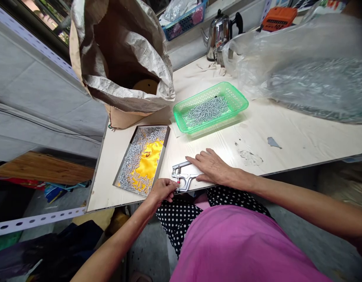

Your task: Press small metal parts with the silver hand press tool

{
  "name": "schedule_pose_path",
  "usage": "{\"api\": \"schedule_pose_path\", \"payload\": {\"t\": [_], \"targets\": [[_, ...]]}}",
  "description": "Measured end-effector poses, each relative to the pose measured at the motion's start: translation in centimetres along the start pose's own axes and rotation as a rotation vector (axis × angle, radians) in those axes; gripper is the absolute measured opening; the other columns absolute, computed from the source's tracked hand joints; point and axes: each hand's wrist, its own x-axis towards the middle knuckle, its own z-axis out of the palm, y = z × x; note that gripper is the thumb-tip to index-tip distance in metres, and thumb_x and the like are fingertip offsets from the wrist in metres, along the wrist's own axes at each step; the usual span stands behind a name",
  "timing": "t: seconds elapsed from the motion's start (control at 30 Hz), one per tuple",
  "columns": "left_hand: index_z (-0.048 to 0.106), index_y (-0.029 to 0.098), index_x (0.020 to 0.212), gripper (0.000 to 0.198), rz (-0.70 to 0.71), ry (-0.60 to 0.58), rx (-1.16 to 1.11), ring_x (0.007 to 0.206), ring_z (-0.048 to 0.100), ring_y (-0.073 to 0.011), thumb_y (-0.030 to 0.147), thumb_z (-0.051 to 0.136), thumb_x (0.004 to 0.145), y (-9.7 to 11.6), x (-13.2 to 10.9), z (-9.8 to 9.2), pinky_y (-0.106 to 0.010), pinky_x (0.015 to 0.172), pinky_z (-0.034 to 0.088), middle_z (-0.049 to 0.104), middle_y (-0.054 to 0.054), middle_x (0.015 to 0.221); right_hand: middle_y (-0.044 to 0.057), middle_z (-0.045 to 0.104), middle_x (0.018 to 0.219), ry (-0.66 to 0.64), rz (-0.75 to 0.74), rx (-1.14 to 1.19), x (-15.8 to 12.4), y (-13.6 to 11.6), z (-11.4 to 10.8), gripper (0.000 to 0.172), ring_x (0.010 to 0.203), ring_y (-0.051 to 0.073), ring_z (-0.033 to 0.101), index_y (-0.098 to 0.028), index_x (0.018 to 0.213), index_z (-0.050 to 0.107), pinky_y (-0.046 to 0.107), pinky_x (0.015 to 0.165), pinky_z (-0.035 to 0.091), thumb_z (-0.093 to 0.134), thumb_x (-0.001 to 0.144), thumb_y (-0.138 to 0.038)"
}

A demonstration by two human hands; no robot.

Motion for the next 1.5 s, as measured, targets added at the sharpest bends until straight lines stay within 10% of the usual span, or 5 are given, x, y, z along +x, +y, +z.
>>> {"api": "schedule_pose_path", "payload": {"t": [0.17,0.37,0.93,1.37,1.5], "targets": [[0.068,0.018,0.096,0.019,0.566,0.413,0.511,0.091,0.062,-0.0214,0.033,0.057,0.091,1.0,-1.2,0.9,-0.034,0.079,0.051,0.065,-0.008,0.098,0.012,0.064,0.108,0.070,-0.028,-0.001,-0.1,-0.2,1.2,0.073,0.100,0.028,0.054,-0.012,0.144,0.035,0.042,0.091,0.032,0.069,0.084,-0.033],[0.044,0.018,0.135,0.061,0.975,0.238,0.762,0.120,0.048,-0.0285,0.037,0.069,0.083,3.7,1.9,1.7,-0.045,0.100,0.044,0.053,-0.013,0.133,0.014,0.065,0.109,0.151,-0.031,0.023,-0.6,0.3,2.0,0.082,0.100,0.029,0.055,-0.012,0.149,0.023,0.045,0.091,0.034,0.067,0.084,-0.036],[0.060,0.016,0.097,0.027,0.938,0.184,0.884,0.092,0.051,-0.0242,0.043,0.057,0.092,6.3,4.0,2.2,-0.037,0.080,0.045,0.060,-0.008,0.097,0.009,0.062,0.091,0.033,0.067,-0.015,-0.5,1.8,1.1,0.010,0.088,0.022,0.054,-0.013,0.089,0.065,0.033,0.076,0.040,0.066,0.087,-0.023],[0.044,0.012,0.133,0.050,0.924,0.476,0.755,0.123,0.049,-0.0322,0.037,0.058,0.092,3.4,2.6,4.7,-0.050,0.101,0.043,0.054,-0.018,0.131,0.016,0.059,0.116,0.062,-0.029,0.039,-0.3,3.4,-0.5,0.057,0.104,0.028,0.051,-0.009,0.123,0.056,0.038,0.087,0.042,0.070,0.082,-0.046],[0.038,0.017,0.141,0.050,1.047,0.464,0.641,0.143,0.031,-0.0329,0.034,0.051,0.096,1.3,1.3,7.5,-0.055,0.111,0.036,0.044,-0.018,0.147,0.013,0.063,0.107,0.061,-0.004,0.011,0.5,3.8,-0.1,0.031,0.099,0.025,0.054,-0.011,0.116,0.061,0.035,0.084,0.040,0.051,0.097,-0.033]]}}
